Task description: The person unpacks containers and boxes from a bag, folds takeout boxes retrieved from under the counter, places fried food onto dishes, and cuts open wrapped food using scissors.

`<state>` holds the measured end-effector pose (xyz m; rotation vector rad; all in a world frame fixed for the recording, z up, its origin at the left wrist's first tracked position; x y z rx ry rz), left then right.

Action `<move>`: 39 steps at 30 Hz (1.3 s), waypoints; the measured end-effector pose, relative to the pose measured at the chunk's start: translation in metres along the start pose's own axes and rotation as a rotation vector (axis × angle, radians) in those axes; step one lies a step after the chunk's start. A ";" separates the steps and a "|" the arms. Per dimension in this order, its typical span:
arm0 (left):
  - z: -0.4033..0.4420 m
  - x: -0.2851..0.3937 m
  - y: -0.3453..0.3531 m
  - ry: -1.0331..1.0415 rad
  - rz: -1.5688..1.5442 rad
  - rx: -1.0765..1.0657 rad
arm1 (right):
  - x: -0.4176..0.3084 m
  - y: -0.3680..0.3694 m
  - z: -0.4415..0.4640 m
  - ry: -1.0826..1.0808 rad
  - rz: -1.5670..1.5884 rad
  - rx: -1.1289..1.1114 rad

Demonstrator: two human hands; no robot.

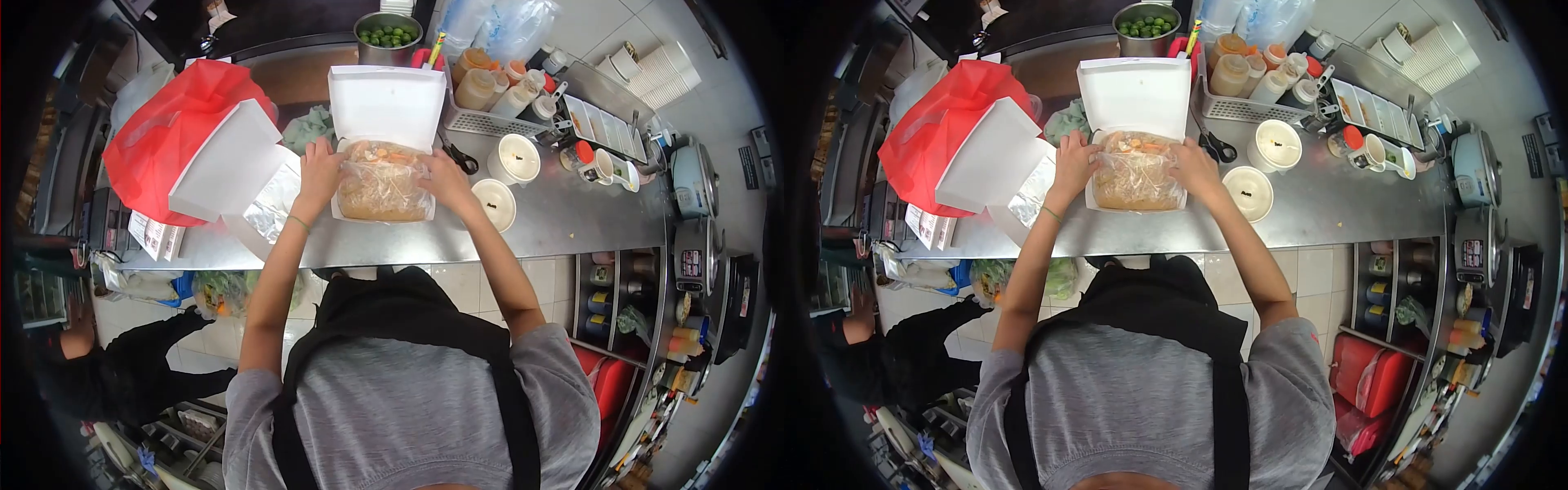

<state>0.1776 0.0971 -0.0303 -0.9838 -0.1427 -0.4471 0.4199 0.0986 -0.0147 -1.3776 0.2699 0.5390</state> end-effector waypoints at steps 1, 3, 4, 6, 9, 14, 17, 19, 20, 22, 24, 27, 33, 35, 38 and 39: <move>-0.001 -0.002 0.005 0.018 0.007 0.038 | -0.001 0.003 -0.004 0.018 0.021 0.015; -0.003 -0.003 0.009 0.009 -0.023 0.072 | -0.002 0.006 -0.013 0.009 0.060 0.137; -0.005 -0.002 0.011 -0.006 -0.038 0.109 | -0.001 0.009 -0.020 0.015 0.053 0.139; -0.005 0.005 0.003 0.004 -0.047 0.170 | -0.002 0.010 -0.027 -0.009 0.139 0.303; -0.008 0.010 -0.009 -0.006 -0.037 0.199 | -0.008 0.009 -0.043 -0.082 0.201 0.405; -0.007 0.002 -0.011 -0.130 -0.255 0.193 | -0.010 0.006 -0.044 0.001 0.352 0.464; -0.007 0.000 -0.011 -0.461 -0.495 0.048 | -0.024 -0.011 -0.038 -0.004 0.451 0.401; -0.009 -0.002 -0.018 -0.457 -0.544 0.014 | -0.041 -0.030 -0.041 0.018 0.496 0.199; -0.009 -0.002 -0.021 -0.450 -0.598 -0.026 | -0.045 -0.033 -0.046 0.044 0.532 -0.001; -0.005 0.002 -0.025 -0.305 -0.513 0.056 | -0.031 -0.024 -0.050 -0.005 0.504 0.048; -0.004 0.006 -0.024 -0.166 -0.431 0.134 | -0.012 -0.017 -0.051 0.239 0.421 0.126; -0.003 0.001 -0.013 -0.161 -0.377 0.064 | -0.003 -0.008 -0.037 0.309 0.420 0.244; -0.004 -0.006 -0.001 -0.131 -0.316 0.063 | -0.012 0.012 -0.011 0.236 -0.043 0.241; -0.003 -0.007 0.002 -0.131 -0.302 0.098 | -0.009 0.018 -0.009 0.262 -0.103 0.232; -0.005 -0.006 0.006 -0.203 -0.334 0.067 | 0.000 0.022 -0.005 0.288 -0.054 0.225; -0.006 -0.004 0.005 -0.213 -0.332 0.071 | 0.002 0.024 -0.006 0.280 -0.056 0.218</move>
Point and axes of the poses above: each hand's wrist, its own z-axis towards the middle knuckle, its own y-axis out of the palm, x = y × z, the point moved 2 cm from there along z, towards the middle knuckle, and after that the axes turned 15 degrees about x, right-handed, at the moved point
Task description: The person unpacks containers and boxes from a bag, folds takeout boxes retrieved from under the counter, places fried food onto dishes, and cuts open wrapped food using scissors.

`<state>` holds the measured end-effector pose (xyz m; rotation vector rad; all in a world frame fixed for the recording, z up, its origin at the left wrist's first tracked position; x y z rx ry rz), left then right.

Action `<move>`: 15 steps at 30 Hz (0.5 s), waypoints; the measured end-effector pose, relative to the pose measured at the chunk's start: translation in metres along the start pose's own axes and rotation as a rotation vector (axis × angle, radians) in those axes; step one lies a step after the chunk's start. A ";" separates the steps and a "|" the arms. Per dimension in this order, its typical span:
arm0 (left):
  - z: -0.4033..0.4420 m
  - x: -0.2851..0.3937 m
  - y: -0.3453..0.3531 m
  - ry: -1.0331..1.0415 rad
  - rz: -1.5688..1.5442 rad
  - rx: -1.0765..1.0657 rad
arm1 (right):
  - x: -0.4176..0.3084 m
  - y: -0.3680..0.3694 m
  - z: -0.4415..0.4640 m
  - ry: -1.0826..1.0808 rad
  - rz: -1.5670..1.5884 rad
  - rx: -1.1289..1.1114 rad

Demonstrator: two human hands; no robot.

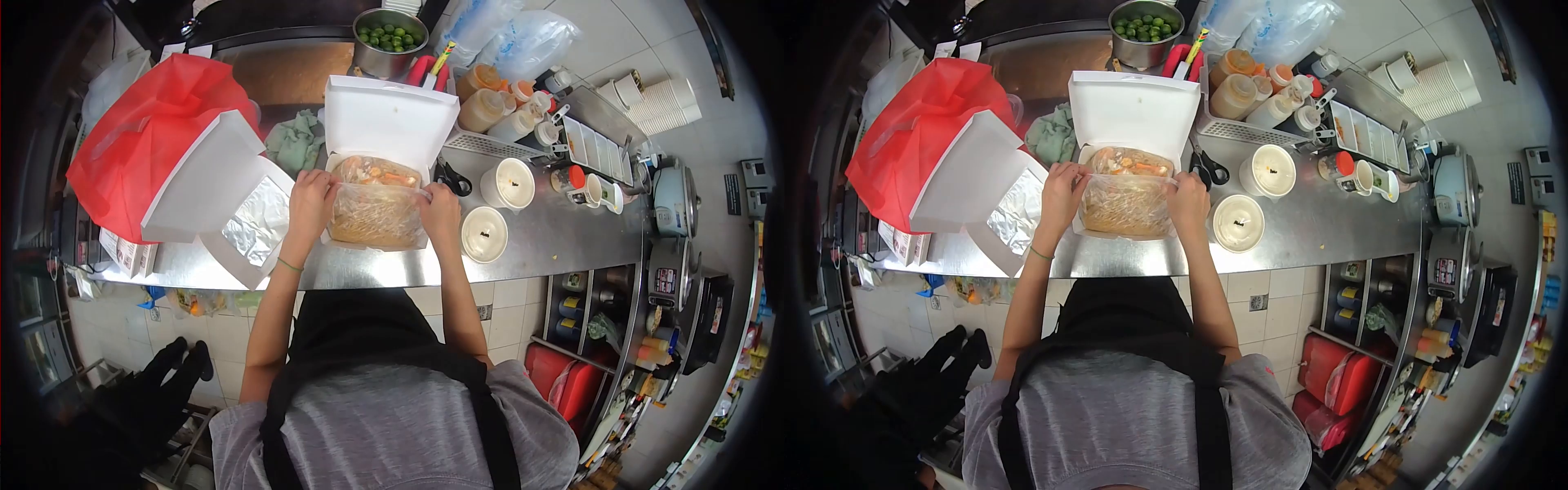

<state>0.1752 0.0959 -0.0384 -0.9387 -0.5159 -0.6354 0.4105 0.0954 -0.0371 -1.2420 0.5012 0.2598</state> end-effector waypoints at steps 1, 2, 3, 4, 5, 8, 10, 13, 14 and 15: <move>-0.001 0.002 -0.001 0.000 -0.021 0.027 | 0.001 0.001 0.000 -0.017 0.059 0.049; 0.000 0.003 -0.003 0.000 -0.040 0.057 | -0.001 -0.001 0.000 -0.038 0.121 0.096; -0.001 0.002 -0.004 -0.010 -0.031 0.072 | -0.004 0.000 0.000 -0.054 0.125 0.087; -0.002 0.001 -0.003 0.032 0.036 0.050 | -0.007 -0.002 0.000 -0.084 0.158 0.139; -0.004 0.001 -0.002 0.072 0.104 0.025 | -0.012 -0.005 -0.002 -0.112 0.191 0.190; -0.005 0.005 0.000 0.128 0.180 0.098 | -0.024 -0.010 0.000 -0.176 0.196 0.183; -0.005 0.014 0.001 0.183 0.203 0.161 | -0.028 -0.009 0.001 -0.201 0.195 0.190; -0.014 0.034 0.010 0.213 0.232 0.222 | -0.025 -0.001 0.000 -0.194 0.208 0.182; -0.017 0.040 0.012 0.197 0.246 0.236 | -0.027 -0.003 0.001 -0.204 0.198 0.164; -0.021 0.047 0.015 0.228 0.256 0.251 | -0.029 -0.006 0.002 -0.224 0.204 0.149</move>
Point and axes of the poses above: each hand's wrist, its own z-axis towards the middle knuckle, its own y-axis out of the palm, x = y × z, the point moved 2 cm from there along z, towards the middle knuckle, and after that the axes turned 15 degrees about x, right-handed, at the moved point
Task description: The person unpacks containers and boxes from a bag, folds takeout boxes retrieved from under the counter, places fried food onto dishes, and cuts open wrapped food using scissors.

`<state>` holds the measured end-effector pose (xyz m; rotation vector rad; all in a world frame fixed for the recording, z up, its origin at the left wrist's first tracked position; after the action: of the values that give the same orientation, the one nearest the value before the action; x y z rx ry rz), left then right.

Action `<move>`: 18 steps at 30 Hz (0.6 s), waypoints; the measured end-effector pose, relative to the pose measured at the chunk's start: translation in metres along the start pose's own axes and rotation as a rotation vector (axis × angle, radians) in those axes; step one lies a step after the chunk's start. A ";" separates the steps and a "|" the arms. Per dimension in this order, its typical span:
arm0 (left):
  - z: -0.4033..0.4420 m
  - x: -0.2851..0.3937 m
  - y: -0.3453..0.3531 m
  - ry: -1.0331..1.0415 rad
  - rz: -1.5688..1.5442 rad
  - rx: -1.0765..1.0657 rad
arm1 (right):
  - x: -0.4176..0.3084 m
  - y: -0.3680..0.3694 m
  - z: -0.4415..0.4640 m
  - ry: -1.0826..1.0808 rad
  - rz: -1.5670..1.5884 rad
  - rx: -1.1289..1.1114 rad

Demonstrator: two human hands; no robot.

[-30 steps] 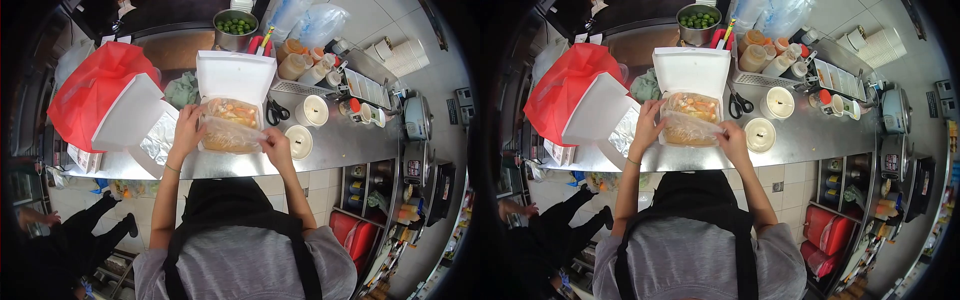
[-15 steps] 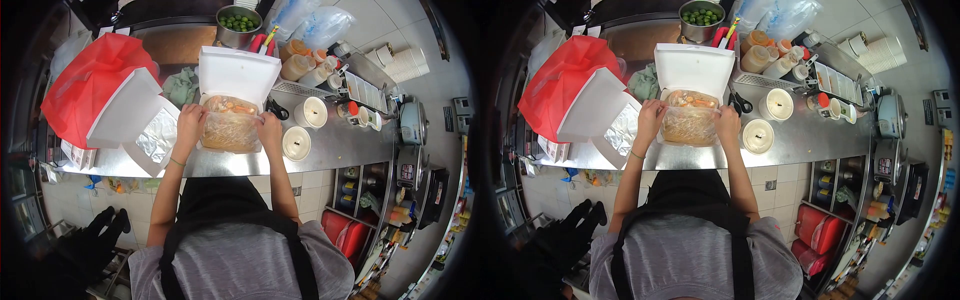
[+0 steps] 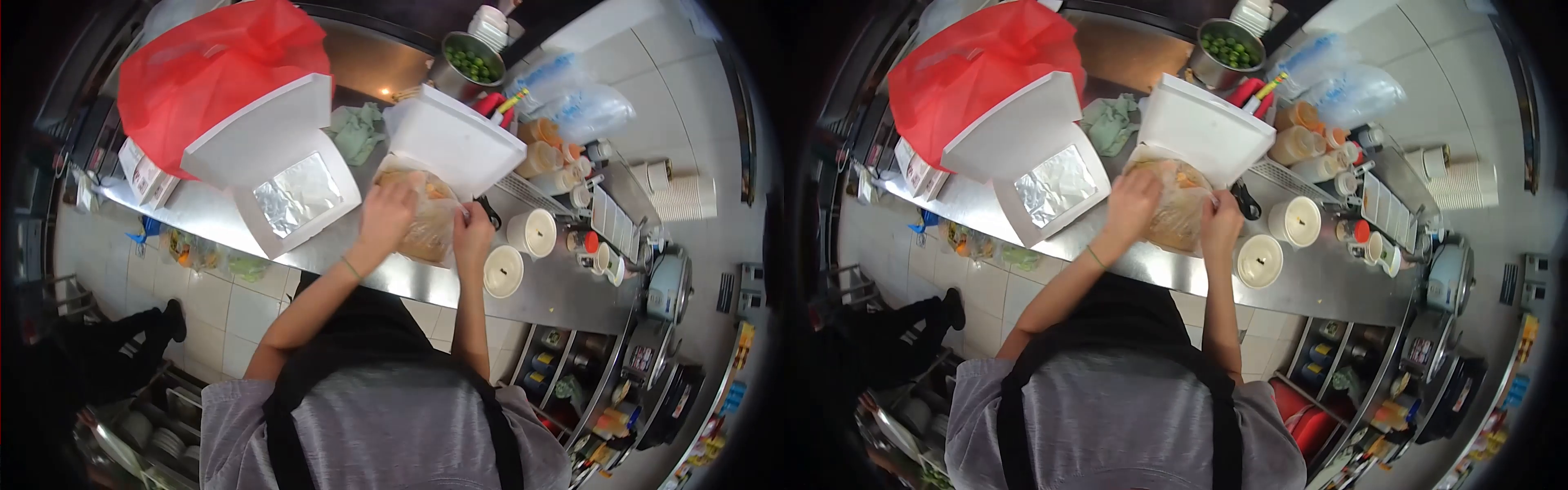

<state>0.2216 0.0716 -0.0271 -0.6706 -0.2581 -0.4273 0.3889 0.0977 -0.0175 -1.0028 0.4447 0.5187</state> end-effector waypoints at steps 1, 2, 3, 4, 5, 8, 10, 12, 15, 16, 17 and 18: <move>-0.003 0.006 0.000 0.030 0.006 0.015 | 0.000 -0.002 0.001 0.068 0.023 -0.018; -0.006 0.010 0.001 0.016 0.019 0.021 | 0.001 -0.003 0.001 0.138 0.044 -0.035; -0.008 0.014 0.003 0.008 0.039 -0.021 | 0.000 -0.002 0.001 0.126 0.047 -0.047; -0.010 0.016 0.005 0.000 0.053 -0.064 | 0.001 -0.003 0.001 0.114 0.041 -0.055; -0.010 0.016 0.005 -0.013 0.056 -0.059 | 0.000 -0.004 0.001 0.102 0.033 -0.060; -0.009 0.017 0.005 -0.029 0.037 -0.074 | 0.007 0.002 -0.001 -0.040 0.010 0.005; -0.010 0.018 0.004 -0.056 0.042 -0.093 | 0.007 0.001 -0.002 0.032 -0.008 -0.046; -0.006 0.016 0.001 -0.084 0.025 -0.078 | 0.008 0.003 0.000 0.109 -0.019 -0.094; -0.003 0.015 0.002 -0.092 0.005 -0.095 | 0.020 0.004 0.003 0.248 0.245 -0.082; -0.002 0.015 0.002 -0.082 0.001 -0.122 | 0.023 0.002 0.003 0.176 0.191 -0.155; -0.001 0.015 0.002 -0.077 0.003 -0.123 | 0.023 0.000 0.005 0.103 0.139 -0.224; 0.000 0.015 0.002 -0.061 -0.016 -0.136 | 0.024 -0.003 0.007 0.106 0.145 -0.220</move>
<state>0.2359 0.0686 -0.0222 -0.8159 -0.2937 -0.4430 0.4103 0.1077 -0.0260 -1.2195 0.5665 0.6565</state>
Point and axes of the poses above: each hand's wrist, its own z-axis towards the middle knuckle, its own y-axis out of the palm, x = y × z, the point moved 2 cm from there along z, towards the middle knuckle, and after that the axes turned 15 degrees about x, right-handed, at the moved point
